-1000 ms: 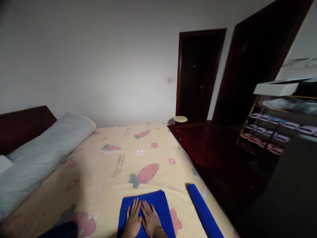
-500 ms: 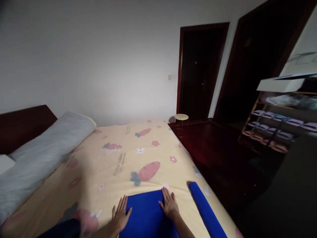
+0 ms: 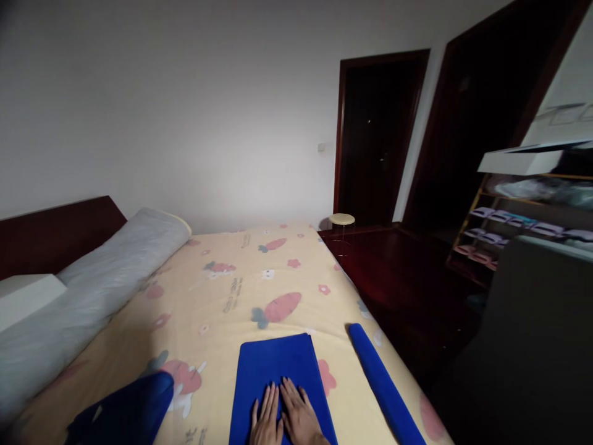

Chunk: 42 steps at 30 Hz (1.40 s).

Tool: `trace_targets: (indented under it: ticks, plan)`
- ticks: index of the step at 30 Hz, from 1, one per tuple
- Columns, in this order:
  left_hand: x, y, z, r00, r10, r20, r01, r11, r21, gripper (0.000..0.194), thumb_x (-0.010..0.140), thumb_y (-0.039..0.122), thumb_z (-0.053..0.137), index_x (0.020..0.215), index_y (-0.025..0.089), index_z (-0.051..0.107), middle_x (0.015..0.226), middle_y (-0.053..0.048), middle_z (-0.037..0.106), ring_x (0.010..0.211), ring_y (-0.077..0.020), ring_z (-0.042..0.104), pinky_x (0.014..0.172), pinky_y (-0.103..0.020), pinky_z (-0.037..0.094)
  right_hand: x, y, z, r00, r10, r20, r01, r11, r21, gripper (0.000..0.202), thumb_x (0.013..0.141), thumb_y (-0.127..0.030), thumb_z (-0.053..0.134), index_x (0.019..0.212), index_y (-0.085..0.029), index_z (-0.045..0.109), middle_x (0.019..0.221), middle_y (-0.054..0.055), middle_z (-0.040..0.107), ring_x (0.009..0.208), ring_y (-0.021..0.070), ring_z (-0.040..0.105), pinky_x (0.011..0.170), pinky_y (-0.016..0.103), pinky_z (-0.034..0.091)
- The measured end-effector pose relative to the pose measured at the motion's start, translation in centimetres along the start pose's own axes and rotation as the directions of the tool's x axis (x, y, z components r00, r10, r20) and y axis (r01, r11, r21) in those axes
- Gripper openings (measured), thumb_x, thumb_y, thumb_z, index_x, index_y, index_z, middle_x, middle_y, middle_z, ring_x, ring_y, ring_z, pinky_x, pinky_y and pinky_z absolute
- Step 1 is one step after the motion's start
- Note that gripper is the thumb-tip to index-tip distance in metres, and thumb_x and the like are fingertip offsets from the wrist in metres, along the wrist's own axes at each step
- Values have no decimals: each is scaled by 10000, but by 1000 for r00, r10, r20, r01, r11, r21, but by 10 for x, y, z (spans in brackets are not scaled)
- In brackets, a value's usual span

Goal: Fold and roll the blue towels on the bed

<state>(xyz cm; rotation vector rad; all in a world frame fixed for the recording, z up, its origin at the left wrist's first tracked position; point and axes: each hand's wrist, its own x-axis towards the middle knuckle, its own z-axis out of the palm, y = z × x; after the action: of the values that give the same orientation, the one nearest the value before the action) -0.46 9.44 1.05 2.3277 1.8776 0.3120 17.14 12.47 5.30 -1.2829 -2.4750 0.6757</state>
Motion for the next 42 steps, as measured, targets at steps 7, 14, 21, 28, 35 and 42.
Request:
trace_targets:
  ticks: [7, 14, 21, 28, 35, 42]
  plan:
    - [-62, -22, 11, 981, 189, -37, -185, 979, 87, 746, 876, 284, 425, 1478, 374, -7, 1520, 41, 350, 1346, -246, 462, 1087, -466, 401, -72, -1, 4, 992, -125, -34, 123, 991, -50, 552, 999, -411, 348, 1519, -335, 180, 1561, 18, 236, 1422, 271, 305, 1152, 459, 314]
    - [-98, -43, -48, 946, 323, 7, -321, 937, 135, 739, 901, 311, 434, 1494, 376, -2, 1550, 58, 302, 1366, -195, 436, 1110, -354, 357, -129, 2, -27, 991, -130, 27, 131, 989, -70, 539, 1012, -406, 284, 1523, -339, 125, 1576, -4, 194, 1442, 257, 253, 1168, 476, 280]
    - [-111, -27, -86, 949, 111, 294, -137, 988, 71, 634, 885, 294, 395, 1499, 344, 245, 1594, 11, 243, 1448, -266, 289, 1150, -507, 310, -139, 0, -46, 994, -76, 82, 82, 994, -67, 567, 934, -354, 403, 1487, -240, 358, 1538, 78, 327, 1412, 289, 330, 1153, 486, 289]
    - [-123, -20, -104, 925, -46, 378, 17, 997, 79, 681, 758, 215, 470, 1438, 223, 430, 1548, -67, 390, 1437, -265, 312, 1181, -440, 266, -143, -12, -56, 977, 54, 205, -14, 981, -191, 712, 715, -201, 503, 1423, -132, 471, 1491, 155, 419, 1376, 310, 396, 1126, 472, 313]
    - [-119, -20, -118, 923, -63, 381, 29, 995, 95, 762, 669, 132, 483, 1426, 206, 436, 1512, -80, 437, 1403, -261, 365, 1175, -417, 272, -138, -19, -55, 988, 63, 141, -25, 965, -262, 570, 713, -173, 482, 1264, -107, 612, 1392, 197, 532, 1267, 349, 496, 1070, 474, 347]
    - [-123, -28, -109, 918, -87, 387, 53, 994, 98, 749, 706, 55, 418, 1443, 190, 394, 1544, -93, 378, 1440, -251, 284, 1196, -440, 211, -140, -28, -59, 991, 59, 120, -22, 958, -285, 389, 764, -146, 469, 1105, -129, 656, 1108, 162, 657, 1060, 304, 578, 967, 414, 381]
